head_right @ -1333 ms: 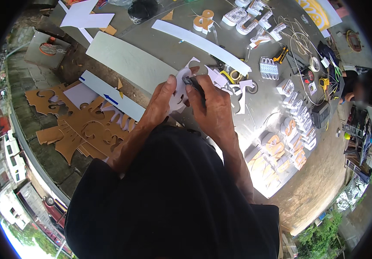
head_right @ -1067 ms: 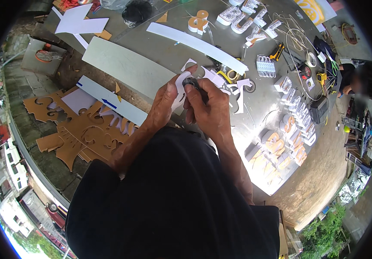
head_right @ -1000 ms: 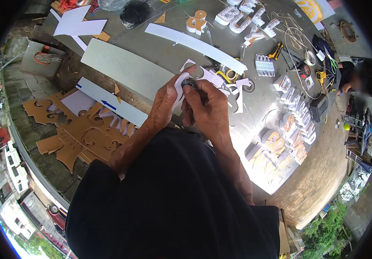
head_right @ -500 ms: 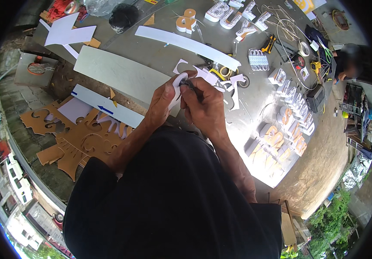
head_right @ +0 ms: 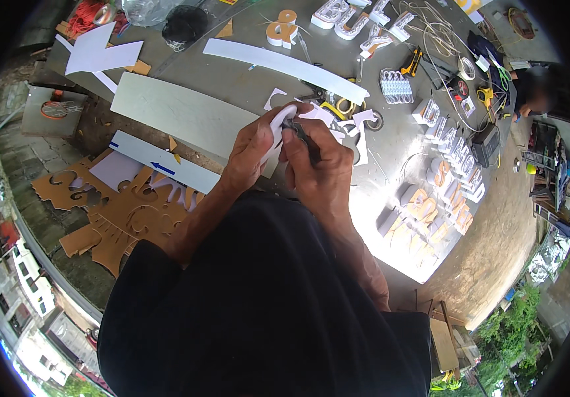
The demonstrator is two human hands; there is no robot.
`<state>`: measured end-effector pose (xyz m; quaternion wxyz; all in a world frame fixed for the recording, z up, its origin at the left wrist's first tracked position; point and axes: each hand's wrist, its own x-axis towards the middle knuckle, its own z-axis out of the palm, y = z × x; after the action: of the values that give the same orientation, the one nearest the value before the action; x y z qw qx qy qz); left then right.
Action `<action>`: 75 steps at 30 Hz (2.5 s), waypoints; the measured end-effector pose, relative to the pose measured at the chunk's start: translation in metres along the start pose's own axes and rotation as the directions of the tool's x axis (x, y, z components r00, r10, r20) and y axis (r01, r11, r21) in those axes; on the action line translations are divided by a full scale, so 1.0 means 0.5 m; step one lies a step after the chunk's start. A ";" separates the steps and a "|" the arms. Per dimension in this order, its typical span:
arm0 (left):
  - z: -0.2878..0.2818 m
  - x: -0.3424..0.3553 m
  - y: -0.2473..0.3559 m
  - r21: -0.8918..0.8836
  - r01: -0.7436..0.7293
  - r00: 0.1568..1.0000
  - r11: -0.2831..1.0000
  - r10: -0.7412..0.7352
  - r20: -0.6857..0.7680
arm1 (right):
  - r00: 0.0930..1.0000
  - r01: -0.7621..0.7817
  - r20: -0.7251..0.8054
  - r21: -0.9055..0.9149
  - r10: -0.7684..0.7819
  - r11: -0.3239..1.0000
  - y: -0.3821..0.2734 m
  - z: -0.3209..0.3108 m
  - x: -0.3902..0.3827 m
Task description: Assembling and applying adhesive to acrylic sign letters in a workshop.
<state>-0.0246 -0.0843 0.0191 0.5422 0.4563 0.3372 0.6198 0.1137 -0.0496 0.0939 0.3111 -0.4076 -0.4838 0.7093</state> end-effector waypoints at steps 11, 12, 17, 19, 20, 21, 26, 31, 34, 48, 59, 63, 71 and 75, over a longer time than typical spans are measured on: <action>0.003 -0.014 -0.008 -0.163 0.394 0.910 0.905 -0.408 -0.067 | 0.821 0.461 0.421 -0.887 -0.385 0.014 -0.020 -0.052 0.019; 0.001 -0.010 -0.004 -0.164 0.395 0.910 0.904 -0.409 -0.066 | 0.815 0.483 0.469 -0.874 -0.341 -0.049 -0.026 -0.064 0.017; 0.001 0.006 0.017 -0.457 0.273 0.939 0.847 -0.337 -0.063 | 0.790 0.491 0.371 -0.860 -0.489 0.140 -0.016 -0.083 0.021; -0.001 0.000 0.009 -0.427 0.284 0.939 0.858 -0.339 -0.056 | 0.979 0.145 -0.026 -0.598 -0.200 0.788 -0.036 -0.061 0.006; 0.000 -0.004 0.011 -0.420 0.283 0.938 0.862 -0.339 -0.065 | 0.979 0.159 -0.021 -0.538 -0.202 0.828 -0.030 -0.052 0.006; 0.002 -0.006 0.013 -0.412 0.284 0.938 0.866 -0.341 -0.070 | 0.982 0.144 -0.027 -0.537 -0.188 0.831 -0.022 -0.044 0.004; -0.006 -0.021 0.004 -0.299 0.345 0.919 0.890 -0.385 -0.088 | 0.970 0.195 -0.021 -0.528 -0.243 0.826 0.004 -0.022 0.013; 0.008 -0.018 0.009 -0.261 0.348 0.906 0.901 -0.395 -0.155 | 0.973 0.179 -0.018 -0.573 -0.230 0.800 0.011 -0.019 0.020; 0.013 -0.015 0.009 -0.280 0.296 0.926 0.913 -0.347 -0.151 | 0.950 0.212 -0.038 -0.650 -0.309 0.730 0.016 -0.015 0.018; 0.027 0.000 0.010 -0.132 0.159 0.965 0.979 -0.182 -0.191 | 0.860 0.260 -0.140 -0.706 -0.490 0.659 0.055 0.002 0.016; 0.009 -0.021 -0.037 -0.130 0.250 0.933 0.960 -0.274 -0.232 | 0.899 0.311 0.020 -0.732 -0.437 0.606 0.056 -0.021 0.025; 0.024 -0.016 -0.023 -0.178 0.263 0.913 0.948 -0.304 -0.271 | 0.861 0.266 -0.097 -0.751 -0.500 0.604 0.078 -0.005 0.022; 0.007 -0.026 -0.037 -0.190 0.281 0.914 0.941 -0.323 -0.245 | 0.955 0.188 -0.041 -0.681 -0.294 0.707 0.059 -0.020 0.028; 0.031 -0.011 -0.009 -0.055 0.187 0.941 0.981 -0.195 -0.275 | 0.886 0.187 -0.208 -0.657 -0.415 0.730 0.080 -0.005 0.018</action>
<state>-0.0087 -0.0899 0.0197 0.5530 0.3218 0.4441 0.6271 0.1097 -0.0545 0.0533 0.3509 -0.5177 -0.6884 0.3674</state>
